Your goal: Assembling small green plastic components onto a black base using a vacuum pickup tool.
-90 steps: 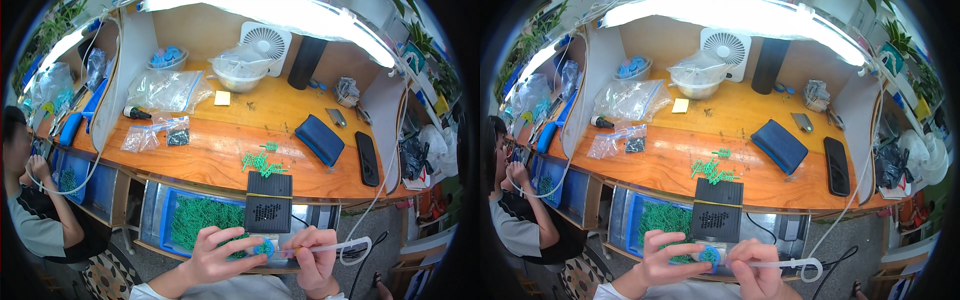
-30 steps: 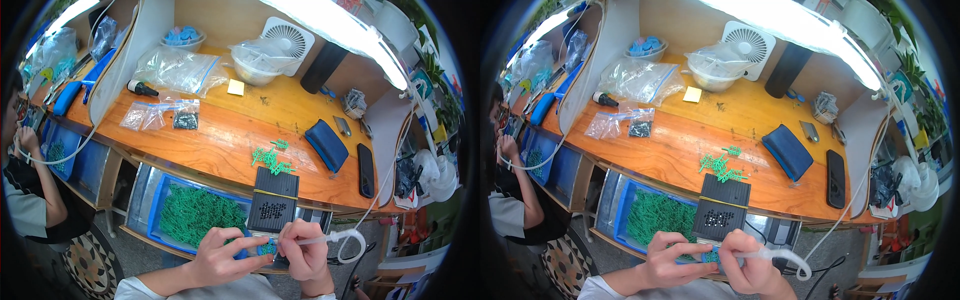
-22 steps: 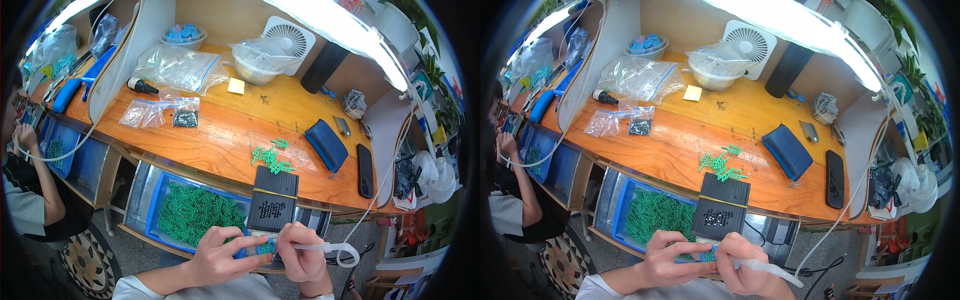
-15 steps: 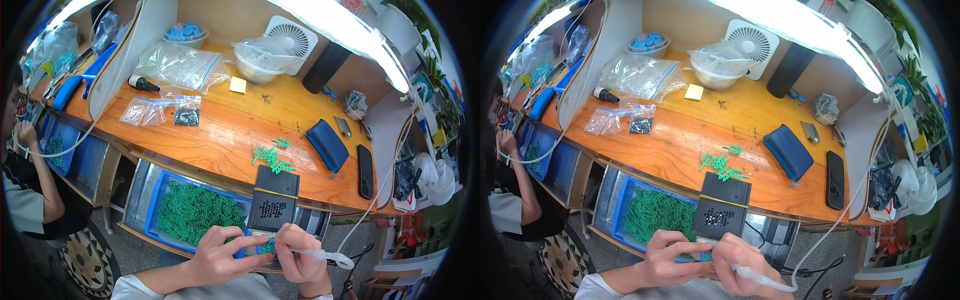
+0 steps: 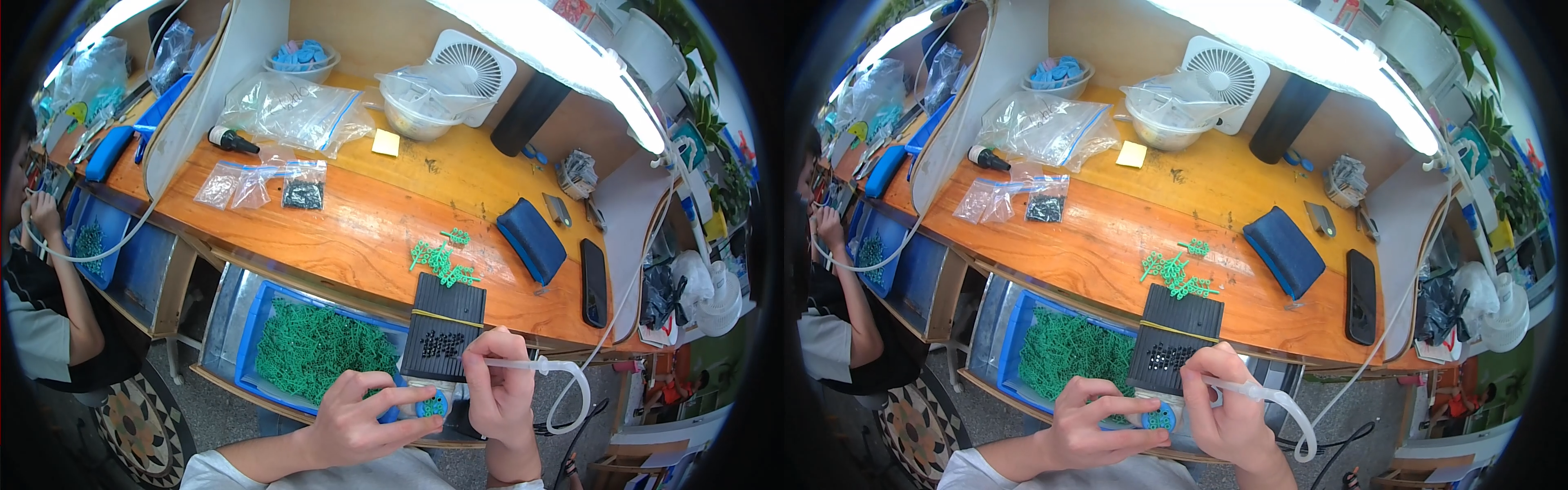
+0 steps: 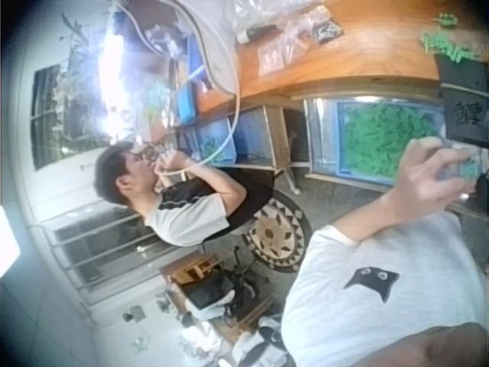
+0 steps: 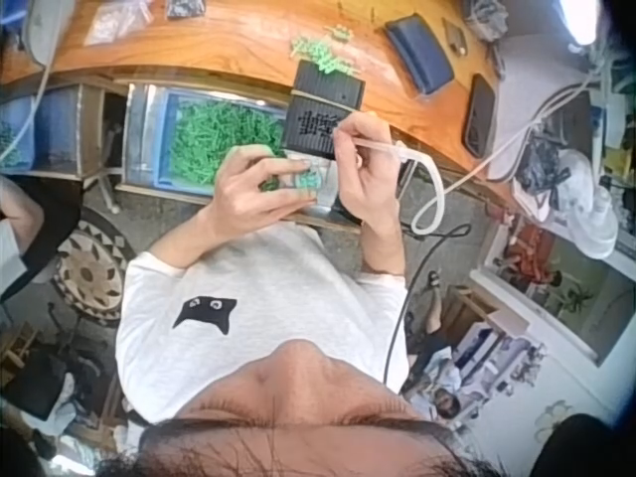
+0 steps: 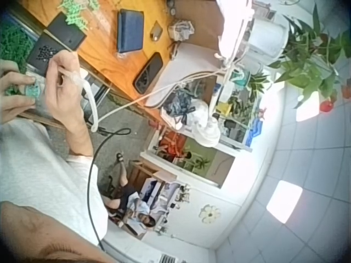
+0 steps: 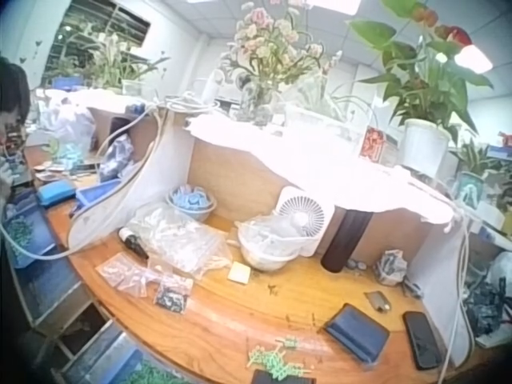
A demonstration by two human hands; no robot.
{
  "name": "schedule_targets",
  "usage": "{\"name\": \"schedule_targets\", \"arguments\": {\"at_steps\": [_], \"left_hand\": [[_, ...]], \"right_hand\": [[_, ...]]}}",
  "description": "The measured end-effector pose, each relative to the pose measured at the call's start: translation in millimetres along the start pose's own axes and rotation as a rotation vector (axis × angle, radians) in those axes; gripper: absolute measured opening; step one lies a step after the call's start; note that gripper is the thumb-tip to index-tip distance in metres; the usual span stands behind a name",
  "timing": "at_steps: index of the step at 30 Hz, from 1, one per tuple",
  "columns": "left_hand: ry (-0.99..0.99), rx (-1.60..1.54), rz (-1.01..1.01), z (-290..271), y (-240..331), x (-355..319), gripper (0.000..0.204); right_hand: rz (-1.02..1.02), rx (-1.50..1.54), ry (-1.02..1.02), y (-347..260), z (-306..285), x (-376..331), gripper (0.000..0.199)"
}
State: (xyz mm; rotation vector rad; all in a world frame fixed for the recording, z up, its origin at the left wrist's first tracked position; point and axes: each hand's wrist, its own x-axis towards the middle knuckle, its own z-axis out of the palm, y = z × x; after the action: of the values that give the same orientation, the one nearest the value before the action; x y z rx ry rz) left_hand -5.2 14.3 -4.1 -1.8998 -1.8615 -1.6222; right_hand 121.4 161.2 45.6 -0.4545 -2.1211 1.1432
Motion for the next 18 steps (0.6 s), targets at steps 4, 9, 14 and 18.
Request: {"name": "schedule_targets", "arguments": {"at_steps": [4, 9, 14, 18], "left_hand": [[0.0, -0.005, -0.006, 0, 0, 0, 0.023], [0.009, -0.008, 0.001, 0, 0, 2, 0.022], [0.014, -0.008, -0.006, 0, -1, 0, 0.02], [0.009, -0.011, 0.004, 0, -1, 0, 0.02]], "right_hand": [[0.008, -0.034, -0.053, -3, -1, 3, 0.017], [-0.023, 0.169, -0.089, 2, -10, -13, 0.018], [-0.011, 0.189, -0.191, -16, -5, -15, 0.011], [-0.001, 0.193, -0.215, -18, -6, -20, 0.014]]}}
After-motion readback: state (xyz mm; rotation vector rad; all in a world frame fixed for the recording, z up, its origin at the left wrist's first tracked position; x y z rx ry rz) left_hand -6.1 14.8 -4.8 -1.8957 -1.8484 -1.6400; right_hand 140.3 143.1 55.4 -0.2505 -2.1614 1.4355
